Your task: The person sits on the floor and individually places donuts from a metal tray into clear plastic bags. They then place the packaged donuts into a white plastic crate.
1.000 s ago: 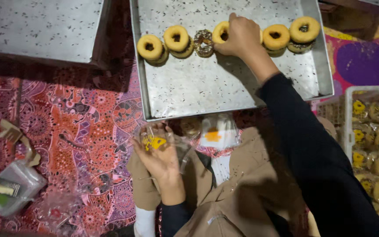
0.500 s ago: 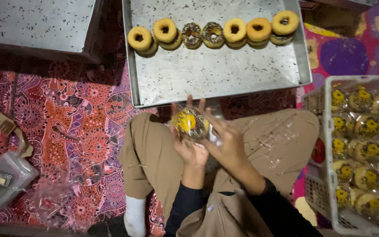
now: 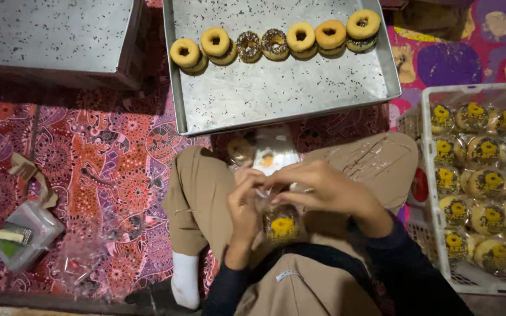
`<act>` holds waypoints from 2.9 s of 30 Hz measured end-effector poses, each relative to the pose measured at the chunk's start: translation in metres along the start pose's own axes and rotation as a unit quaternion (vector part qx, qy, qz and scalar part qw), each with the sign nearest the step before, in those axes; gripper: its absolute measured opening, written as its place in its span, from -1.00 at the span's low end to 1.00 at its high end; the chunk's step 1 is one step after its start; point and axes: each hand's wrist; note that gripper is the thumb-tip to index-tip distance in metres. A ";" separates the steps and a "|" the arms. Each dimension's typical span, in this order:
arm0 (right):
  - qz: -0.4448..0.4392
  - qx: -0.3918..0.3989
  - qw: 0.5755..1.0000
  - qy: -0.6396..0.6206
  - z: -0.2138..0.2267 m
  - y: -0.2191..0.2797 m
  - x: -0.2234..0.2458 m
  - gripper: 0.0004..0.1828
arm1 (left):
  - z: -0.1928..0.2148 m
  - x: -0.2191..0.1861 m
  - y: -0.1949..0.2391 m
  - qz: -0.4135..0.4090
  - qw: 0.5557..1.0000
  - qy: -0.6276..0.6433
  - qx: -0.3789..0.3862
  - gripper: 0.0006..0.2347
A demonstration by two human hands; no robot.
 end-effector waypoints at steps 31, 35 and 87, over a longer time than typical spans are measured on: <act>-0.191 -0.299 0.864 -0.356 -0.239 -0.057 -0.197 -0.72 | 0.062 0.072 0.002 0.082 0.900 -0.410 -0.122 -0.83; -0.386 -0.199 0.653 -0.621 -0.277 -0.030 -0.217 -0.62 | 0.064 0.095 0.042 0.284 0.907 -0.299 -0.082 -0.83; -0.384 0.242 0.869 0.196 -0.025 -0.038 -0.092 -0.33 | -0.044 0.057 -0.081 0.181 0.920 0.316 -0.147 -0.60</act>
Point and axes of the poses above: each hand's wrist, its own y-axis away from the middle knuckle, its own z-axis out of the back of the hand, x = y × z, and after that the axes turned 13 degrees about x, right-handed
